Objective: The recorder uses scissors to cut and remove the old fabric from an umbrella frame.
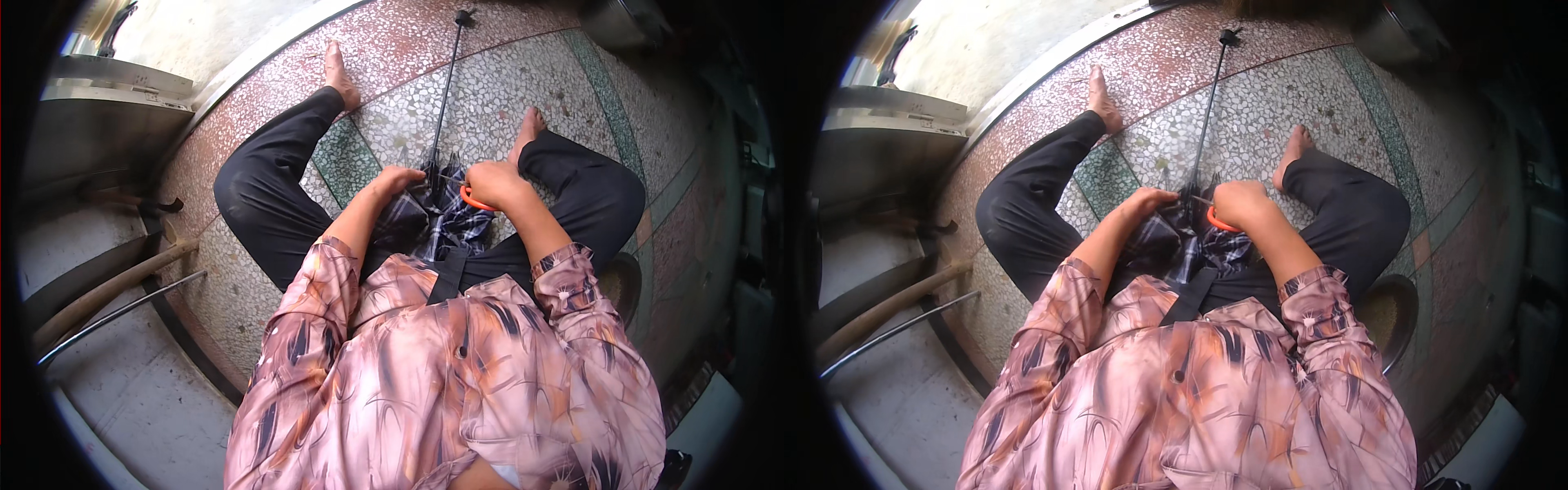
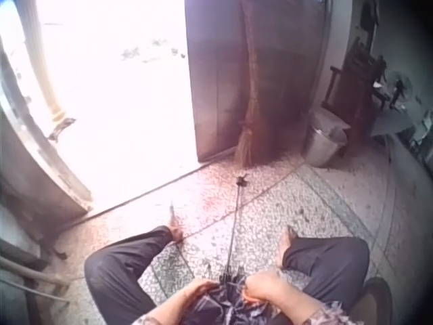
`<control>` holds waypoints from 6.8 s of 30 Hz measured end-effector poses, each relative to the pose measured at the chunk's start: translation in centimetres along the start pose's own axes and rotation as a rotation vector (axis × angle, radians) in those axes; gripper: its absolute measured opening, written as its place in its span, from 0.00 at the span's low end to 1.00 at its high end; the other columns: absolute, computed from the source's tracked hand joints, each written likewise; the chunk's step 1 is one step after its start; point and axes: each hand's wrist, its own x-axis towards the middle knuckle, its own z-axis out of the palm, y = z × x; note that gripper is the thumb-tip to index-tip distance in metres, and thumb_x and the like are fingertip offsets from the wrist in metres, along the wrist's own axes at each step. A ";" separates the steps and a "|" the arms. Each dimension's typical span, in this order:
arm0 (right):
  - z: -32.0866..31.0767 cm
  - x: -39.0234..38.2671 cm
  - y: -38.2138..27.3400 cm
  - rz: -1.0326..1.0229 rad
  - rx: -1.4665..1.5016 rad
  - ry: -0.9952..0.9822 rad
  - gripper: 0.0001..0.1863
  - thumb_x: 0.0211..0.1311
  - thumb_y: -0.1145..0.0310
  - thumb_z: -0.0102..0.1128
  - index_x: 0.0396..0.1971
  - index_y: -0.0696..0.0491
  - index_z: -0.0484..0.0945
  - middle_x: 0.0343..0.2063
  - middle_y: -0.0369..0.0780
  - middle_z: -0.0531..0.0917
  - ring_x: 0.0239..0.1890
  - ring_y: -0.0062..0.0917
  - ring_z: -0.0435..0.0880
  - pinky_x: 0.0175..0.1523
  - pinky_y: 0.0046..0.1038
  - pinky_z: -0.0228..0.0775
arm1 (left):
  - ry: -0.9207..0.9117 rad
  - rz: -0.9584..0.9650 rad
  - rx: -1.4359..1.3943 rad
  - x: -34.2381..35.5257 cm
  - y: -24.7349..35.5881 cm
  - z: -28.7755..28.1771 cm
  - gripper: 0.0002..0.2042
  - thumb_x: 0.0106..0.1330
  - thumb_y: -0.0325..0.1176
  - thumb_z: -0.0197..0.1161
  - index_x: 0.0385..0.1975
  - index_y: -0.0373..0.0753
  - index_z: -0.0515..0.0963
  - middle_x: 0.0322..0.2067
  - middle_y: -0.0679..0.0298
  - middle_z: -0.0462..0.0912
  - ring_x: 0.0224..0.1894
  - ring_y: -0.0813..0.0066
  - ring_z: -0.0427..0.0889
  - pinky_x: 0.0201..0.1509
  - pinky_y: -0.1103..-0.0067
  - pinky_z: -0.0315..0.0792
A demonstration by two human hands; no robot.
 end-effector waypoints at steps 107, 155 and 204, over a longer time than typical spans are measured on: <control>3.2 7.1 1.9 -0.502 0.890 0.257 0.16 0.52 0.62 0.61 0.39 0.53 0.75 0.28 0.45 0.82 0.31 0.33 0.82 0.37 0.30 0.72 | 0.177 0.578 1.373 -10.0 13.1 3.7 0.04 0.51 0.32 0.57 0.19 0.44 0.78 0.24 0.60 0.78 0.28 0.58 0.80 0.31 0.66 0.73; -15.9 -13.8 4.3 -0.866 2.249 0.563 0.13 0.64 0.66 0.50 0.39 0.60 0.74 0.22 0.36 0.70 0.24 0.21 0.67 0.33 0.27 0.60 | 0.644 0.647 1.022 -21.7 16.7 -1.5 0.28 0.48 0.38 0.64 0.52 0.39 0.69 0.50 0.53 0.72 0.55 0.56 0.69 0.58 0.65 0.63; -1.4 -3.7 -5.8 -0.260 1.188 -0.260 0.14 0.59 0.58 0.58 0.30 0.55 0.75 0.12 0.33 0.73 0.09 0.15 0.71 0.12 0.17 0.62 | 0.379 0.394 -0.229 -13.5 7.9 -2.8 0.05 0.60 0.32 0.61 0.31 0.39 0.79 0.26 0.74 0.74 0.25 0.89 0.67 0.29 0.90 0.60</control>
